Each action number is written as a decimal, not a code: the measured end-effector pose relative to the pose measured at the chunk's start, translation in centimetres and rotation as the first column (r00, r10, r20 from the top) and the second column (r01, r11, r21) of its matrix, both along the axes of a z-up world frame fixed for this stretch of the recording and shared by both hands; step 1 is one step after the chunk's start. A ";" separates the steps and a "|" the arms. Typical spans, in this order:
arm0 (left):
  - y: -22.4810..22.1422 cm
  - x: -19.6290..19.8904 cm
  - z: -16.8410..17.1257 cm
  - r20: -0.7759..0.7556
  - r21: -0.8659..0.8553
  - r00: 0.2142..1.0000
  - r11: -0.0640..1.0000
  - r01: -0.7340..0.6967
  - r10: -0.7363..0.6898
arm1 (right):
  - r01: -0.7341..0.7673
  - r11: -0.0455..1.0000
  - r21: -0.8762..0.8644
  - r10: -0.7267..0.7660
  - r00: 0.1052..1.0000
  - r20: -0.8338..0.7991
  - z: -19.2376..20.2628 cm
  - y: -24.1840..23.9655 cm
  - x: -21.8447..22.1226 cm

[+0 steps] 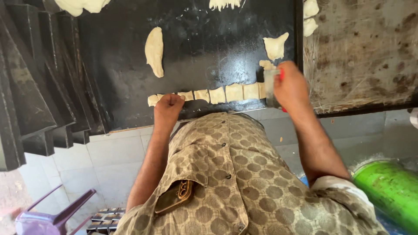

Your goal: The person prepares small pieces of dough by hand, folding them into uniform shapes and placing them onto a metal tray in neat rows, before kneading a larger mass of dough on the counter.

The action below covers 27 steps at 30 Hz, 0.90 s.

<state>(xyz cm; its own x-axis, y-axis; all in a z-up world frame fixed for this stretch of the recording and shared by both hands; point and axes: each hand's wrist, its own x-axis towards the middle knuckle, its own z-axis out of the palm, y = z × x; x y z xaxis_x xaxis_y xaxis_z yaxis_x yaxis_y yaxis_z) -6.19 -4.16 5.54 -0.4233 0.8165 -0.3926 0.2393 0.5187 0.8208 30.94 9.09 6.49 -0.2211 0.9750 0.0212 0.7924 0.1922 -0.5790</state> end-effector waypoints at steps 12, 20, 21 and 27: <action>-0.3 -2.9 -2.1 -0.302 0.112 0.953 0.993 0.032 0.003 | 0.304 0.950 0.073 -0.292 0.947 -0.137 -1.1 2.5 -1.6; -0.2 -9.3 -8.6 -0.641 0.011 0.739 0.961 0.277 -0.205 | 0.297 0.953 -0.066 -0.294 0.843 -0.451 -9.5 4.9 -10.7; -0.5 -10.1 -9.2 -0.559 -0.068 0.780 0.953 0.295 -0.281 | 0.292 0.953 0.075 -0.257 0.917 -0.304 -9.4 4.2 -10.3; -1.0 -16.4 -7.7 -0.011 -0.375 0.901 0.837 0.398 -0.434 | -0.031 0.895 0.446 -0.044 0.986 0.158 -8.8 1.4 -6.0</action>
